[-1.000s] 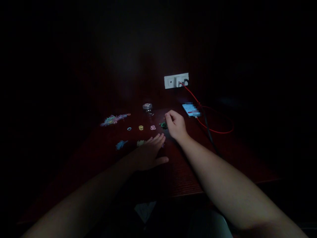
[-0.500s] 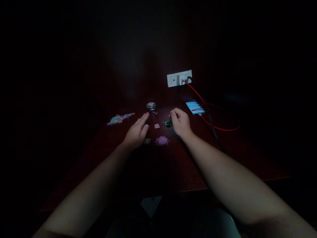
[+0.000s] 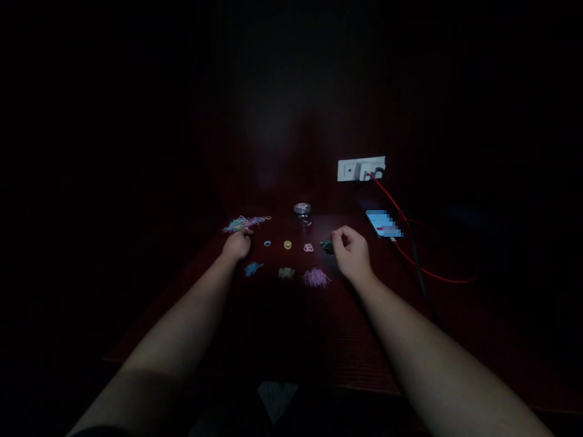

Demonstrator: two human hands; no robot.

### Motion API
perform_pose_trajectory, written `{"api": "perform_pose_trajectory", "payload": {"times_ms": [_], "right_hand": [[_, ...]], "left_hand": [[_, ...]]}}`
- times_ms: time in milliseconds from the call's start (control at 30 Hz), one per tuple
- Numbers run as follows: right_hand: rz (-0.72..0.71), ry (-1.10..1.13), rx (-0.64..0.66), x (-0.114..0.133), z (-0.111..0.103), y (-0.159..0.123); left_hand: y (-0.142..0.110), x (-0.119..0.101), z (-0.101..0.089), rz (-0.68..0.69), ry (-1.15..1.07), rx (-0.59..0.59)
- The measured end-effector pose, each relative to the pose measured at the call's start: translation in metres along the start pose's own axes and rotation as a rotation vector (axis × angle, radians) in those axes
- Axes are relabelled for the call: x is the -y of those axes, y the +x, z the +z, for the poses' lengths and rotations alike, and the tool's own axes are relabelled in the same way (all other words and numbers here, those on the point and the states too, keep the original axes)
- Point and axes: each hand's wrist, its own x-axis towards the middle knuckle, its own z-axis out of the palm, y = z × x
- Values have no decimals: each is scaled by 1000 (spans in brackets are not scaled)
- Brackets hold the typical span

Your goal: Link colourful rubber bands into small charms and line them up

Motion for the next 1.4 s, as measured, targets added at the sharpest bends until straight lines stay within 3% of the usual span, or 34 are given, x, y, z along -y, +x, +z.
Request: {"api": "perform_pose_trajectory", "payload": {"times_ms": [433,700,900,1033,1233,1400], "right_hand": [[14,-17,93,6,2,-2],[33,9,88,5,1,-1],[6,4,64,8,-1,-1],[10,7,120,7,3,-3],[34,100,365,14,13,-11],[39,149,438,19,16,-15]], "left_hand": [[47,0,23,84,47,107],[40,4,21,104,-67,17],[23,-2,9,105,-234,-179],[7,-18,8,236,-511,-333],[-41,-65,9,278,-730,-291],[-89,-102,6,349,-790,-219]]}}
